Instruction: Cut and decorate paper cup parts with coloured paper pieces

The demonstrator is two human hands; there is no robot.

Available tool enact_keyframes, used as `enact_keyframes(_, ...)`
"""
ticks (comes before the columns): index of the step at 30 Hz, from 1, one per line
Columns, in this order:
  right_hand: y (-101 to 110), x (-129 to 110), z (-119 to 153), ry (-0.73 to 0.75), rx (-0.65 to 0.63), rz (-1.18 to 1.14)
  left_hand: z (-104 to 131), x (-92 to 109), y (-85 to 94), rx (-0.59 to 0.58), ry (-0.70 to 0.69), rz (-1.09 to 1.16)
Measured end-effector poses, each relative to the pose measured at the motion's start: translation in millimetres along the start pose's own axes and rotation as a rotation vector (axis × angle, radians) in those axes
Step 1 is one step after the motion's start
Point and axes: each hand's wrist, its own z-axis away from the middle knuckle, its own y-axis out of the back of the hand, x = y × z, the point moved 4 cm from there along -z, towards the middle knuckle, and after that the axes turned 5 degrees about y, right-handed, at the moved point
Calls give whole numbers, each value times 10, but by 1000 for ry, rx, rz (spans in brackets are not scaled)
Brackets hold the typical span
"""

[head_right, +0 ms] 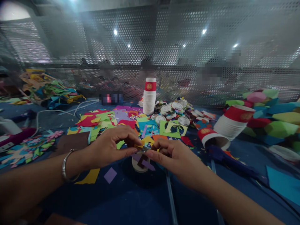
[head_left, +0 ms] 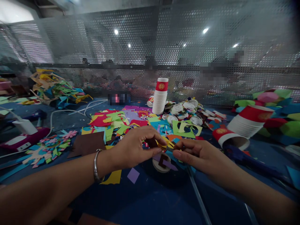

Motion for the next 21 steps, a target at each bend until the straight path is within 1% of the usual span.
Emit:
enact_keyframes(7,0,29,11,-6,-14,25,-10,-1,-3,-39,-19,5)
enact_keyframes(13,-10,26,13,-1,-29,-21,-5,9,-14,-77,-32,43)
enact_keyframes(18,-15,31,14,-5,-19,19,-5,-8,-14,-92,-16,58)
enact_keyframes(21,-19,36,14,-6,-11,10,-11,-5,-11,-97,-31,67)
